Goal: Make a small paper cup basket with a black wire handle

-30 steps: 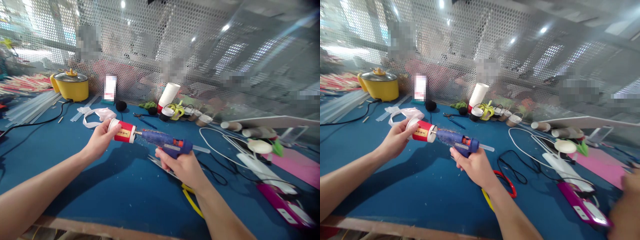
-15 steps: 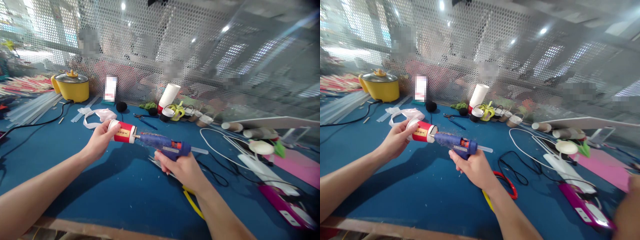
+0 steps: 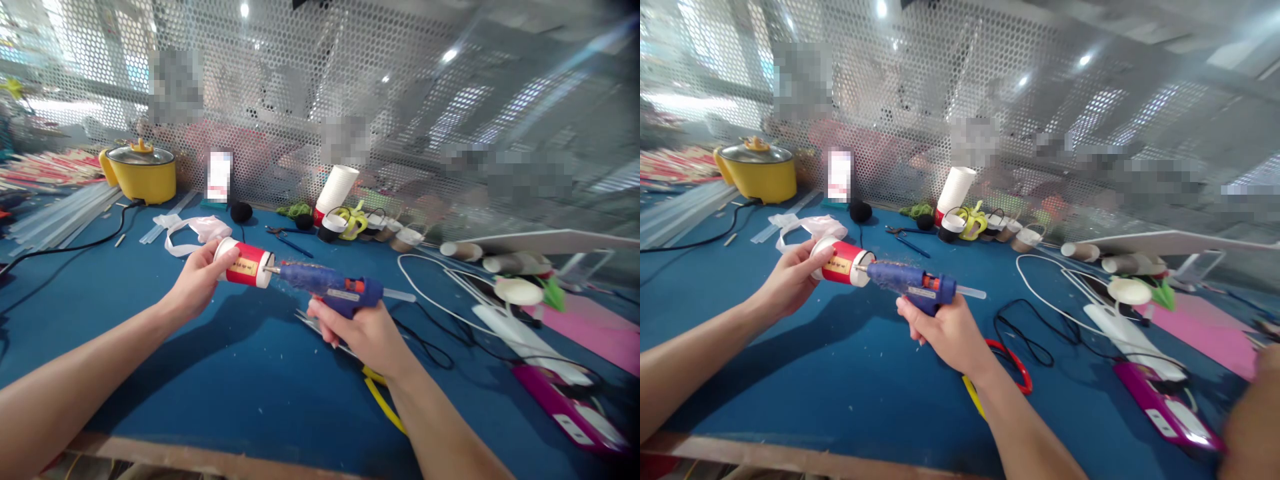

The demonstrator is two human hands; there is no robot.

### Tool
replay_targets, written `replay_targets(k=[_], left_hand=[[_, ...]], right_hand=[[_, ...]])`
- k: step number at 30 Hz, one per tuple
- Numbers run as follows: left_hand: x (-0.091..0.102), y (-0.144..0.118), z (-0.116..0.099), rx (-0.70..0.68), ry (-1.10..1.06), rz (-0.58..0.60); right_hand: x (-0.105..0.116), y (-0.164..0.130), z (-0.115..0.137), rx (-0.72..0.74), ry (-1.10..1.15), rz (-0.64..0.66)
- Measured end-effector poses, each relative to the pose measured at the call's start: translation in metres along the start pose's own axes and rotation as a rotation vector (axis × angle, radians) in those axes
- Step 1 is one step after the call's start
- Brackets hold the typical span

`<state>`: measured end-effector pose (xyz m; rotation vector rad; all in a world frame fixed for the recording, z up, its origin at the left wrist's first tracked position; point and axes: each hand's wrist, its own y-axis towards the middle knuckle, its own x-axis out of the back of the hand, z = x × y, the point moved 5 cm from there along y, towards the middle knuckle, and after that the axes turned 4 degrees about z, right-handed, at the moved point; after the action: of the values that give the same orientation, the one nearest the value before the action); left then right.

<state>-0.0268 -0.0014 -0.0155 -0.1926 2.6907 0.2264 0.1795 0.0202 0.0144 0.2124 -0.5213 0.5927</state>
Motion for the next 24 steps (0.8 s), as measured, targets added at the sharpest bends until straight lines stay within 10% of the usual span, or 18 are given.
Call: replay_targets(k=[24], left_hand=[[-0.0011,-0.0012,0.0011,-0.006,-0.051,0.023]], right_hand=[[-0.0010,0.0008,-0.0008,-0.033,0.001,0.031]])
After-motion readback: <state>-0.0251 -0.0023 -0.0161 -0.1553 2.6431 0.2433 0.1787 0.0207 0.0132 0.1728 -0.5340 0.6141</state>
